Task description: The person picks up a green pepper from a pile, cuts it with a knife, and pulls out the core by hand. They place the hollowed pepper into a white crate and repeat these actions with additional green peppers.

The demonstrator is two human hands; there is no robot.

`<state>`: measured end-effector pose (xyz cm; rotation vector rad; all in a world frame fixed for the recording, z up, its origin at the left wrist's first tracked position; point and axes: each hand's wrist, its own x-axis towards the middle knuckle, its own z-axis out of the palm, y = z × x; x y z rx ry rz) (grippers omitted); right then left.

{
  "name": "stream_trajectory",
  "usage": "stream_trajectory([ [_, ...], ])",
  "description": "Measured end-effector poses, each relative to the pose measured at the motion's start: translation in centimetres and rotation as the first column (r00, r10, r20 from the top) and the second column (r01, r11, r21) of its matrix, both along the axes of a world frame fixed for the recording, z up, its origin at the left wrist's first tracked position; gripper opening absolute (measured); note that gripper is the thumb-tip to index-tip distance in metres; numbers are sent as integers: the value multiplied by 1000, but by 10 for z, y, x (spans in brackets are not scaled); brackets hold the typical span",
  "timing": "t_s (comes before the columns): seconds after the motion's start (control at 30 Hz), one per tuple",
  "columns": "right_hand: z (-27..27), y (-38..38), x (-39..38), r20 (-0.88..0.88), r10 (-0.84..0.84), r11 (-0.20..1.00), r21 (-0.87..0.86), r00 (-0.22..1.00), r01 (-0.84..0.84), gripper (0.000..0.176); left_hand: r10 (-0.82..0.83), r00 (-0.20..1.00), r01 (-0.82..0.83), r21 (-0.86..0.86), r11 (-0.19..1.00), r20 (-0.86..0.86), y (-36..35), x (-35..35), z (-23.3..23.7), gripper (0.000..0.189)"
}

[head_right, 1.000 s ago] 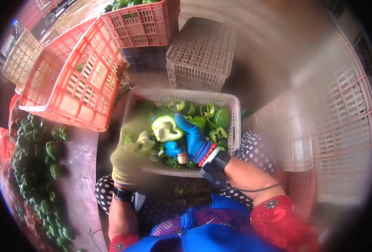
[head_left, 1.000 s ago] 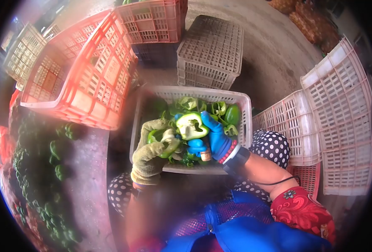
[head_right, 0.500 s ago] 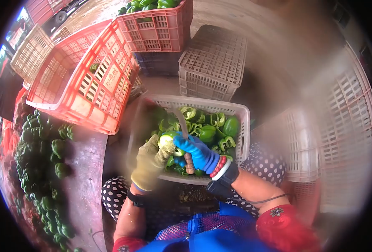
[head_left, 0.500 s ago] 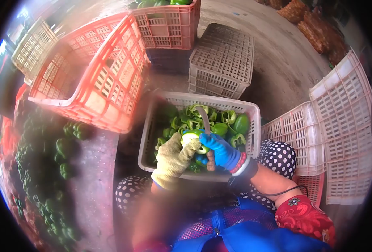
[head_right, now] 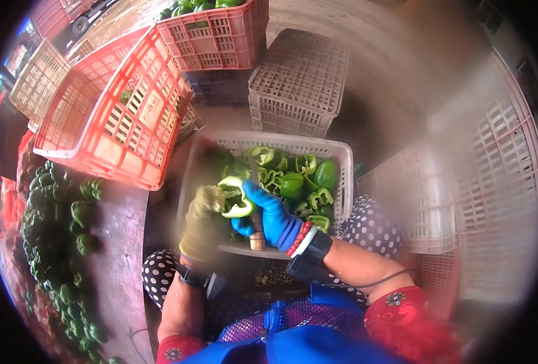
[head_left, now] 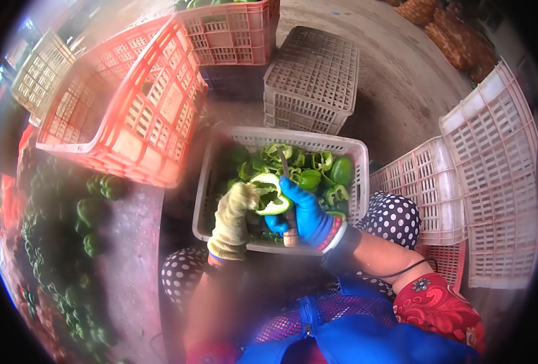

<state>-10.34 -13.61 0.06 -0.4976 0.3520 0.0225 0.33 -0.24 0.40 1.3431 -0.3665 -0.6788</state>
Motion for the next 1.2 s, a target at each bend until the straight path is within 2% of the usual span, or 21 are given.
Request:
stream_trajectory([
  [0.03, -2, -2, 1, 27, 12, 1000, 10, 1000, -12, 61, 80, 997, -80, -9, 997, -19, -4, -3, 0, 49],
  [0.1, 0, -4, 0, 98, 37, 993, 107, 994, -48, 64, 120, 911, -112, 43, 993, -395, -2, -4, 10, 53],
  [0.17, 5, -10, -1, 207, 70, 955, 268, 976, -125, 67, -83, 839, -72, -260, 963, -538, 4, 1, 7, 60],
  [0.2, 13, -13, -1, 237, 77, 963, 233, 968, -134, 71, -189, 799, -72, -403, 913, -571, 11, 6, 5, 63],
  [0.23, 13, -17, 1, 225, 81, 969, 209, 971, -129, 70, -159, 828, -62, -370, 927, -537, 26, 9, 13, 64],
  [0.27, 15, -22, -3, 66, 153, 988, -22, 986, -152, 66, -130, 855, -54, -335, 941, -501, 42, 13, 21, 64],
  [0.3, 17, -26, -7, -101, 185, 947, -246, 977, -205, 63, 27, 925, -75, -112, 991, -378, 72, 12, 48, 61],
  [0.33, 21, -25, -8, -126, 319, 779, -530, 939, -335, 55, 163, 962, -141, 116, 983, -218, 105, 9, 80, 59],
  [0.37, 3, -25, -11, -146, 344, 482, -820, 928, -308, 50, 206, 975, -176, 285, 942, -81, 136, 4, 107, 55],
  [0.4, -14, -26, -15, -190, 317, 99, -968, 929, -232, 45, 223, 974, -221, 450, 865, 48, 167, -1, 135, 50],
  [0.43, -46, -23, -17, -125, 197, -348, -936, 972, -50, 42, 165, 980, -198, 572, 796, 111, 191, -7, 154, 44],
  [0.47, -37, -19, -13, -301, 209, -125, -952, 931, -279, 43, -46, 934, -307, 861, 407, 354, 204, -17, 158, 39],
  [0.53, 9, -17, -11, -547, 325, 302, -713, 772, -632, 39, -318, 910, -342, 916, -211, 266, 239, -10, 146, 29],
  [0.57, 8, -14, -6, -460, 318, 440, -703, 829, -559, 37, -316, 892, -400, 892, -212, 324, 248, -10, 135, 36],
  [0.67, -24, -24, -6, -279, 263, 795, -480, 924, -371, 35, -392, 761, -495, 853, 163, 517, 286, 79, 59, 44],
  [0.77, -38, -36, 3, -314, 188, 953, -171, 931, -250, 36, -515, 473, -677, 669, 306, 715, 263, 166, 35, 33],
  [0.8, -49, -42, 6, -320, 163, 971, -116, 933, -209, 36, -270, 649, -665, 703, 254, 711, 260, 204, 12, 36],
  [0.87, -55, -44, 9, -333, 75, 971, -191, 940, -145, 36, 161, 740, -673, 718, 178, 653, 248, 263, -19, 37],
  [0.97, -53, -41, 11, -378, 42, 975, -188, 925, -121, 37, 291, 701, -709, 679, 191, 651, 228, 282, -30, 37],
  [1.1, -58, -34, 8, -377, 109, 988, -64, 920, -144, 38, 348, 537, -836, 432, 337, 768, 203, 252, -29, 46],
  [1.2, -39, -21, 12, -346, 118, 993, 37, 931, -112, 43, 519, 534, -829, 293, 477, 667, 195, 229, -22, 58],
])
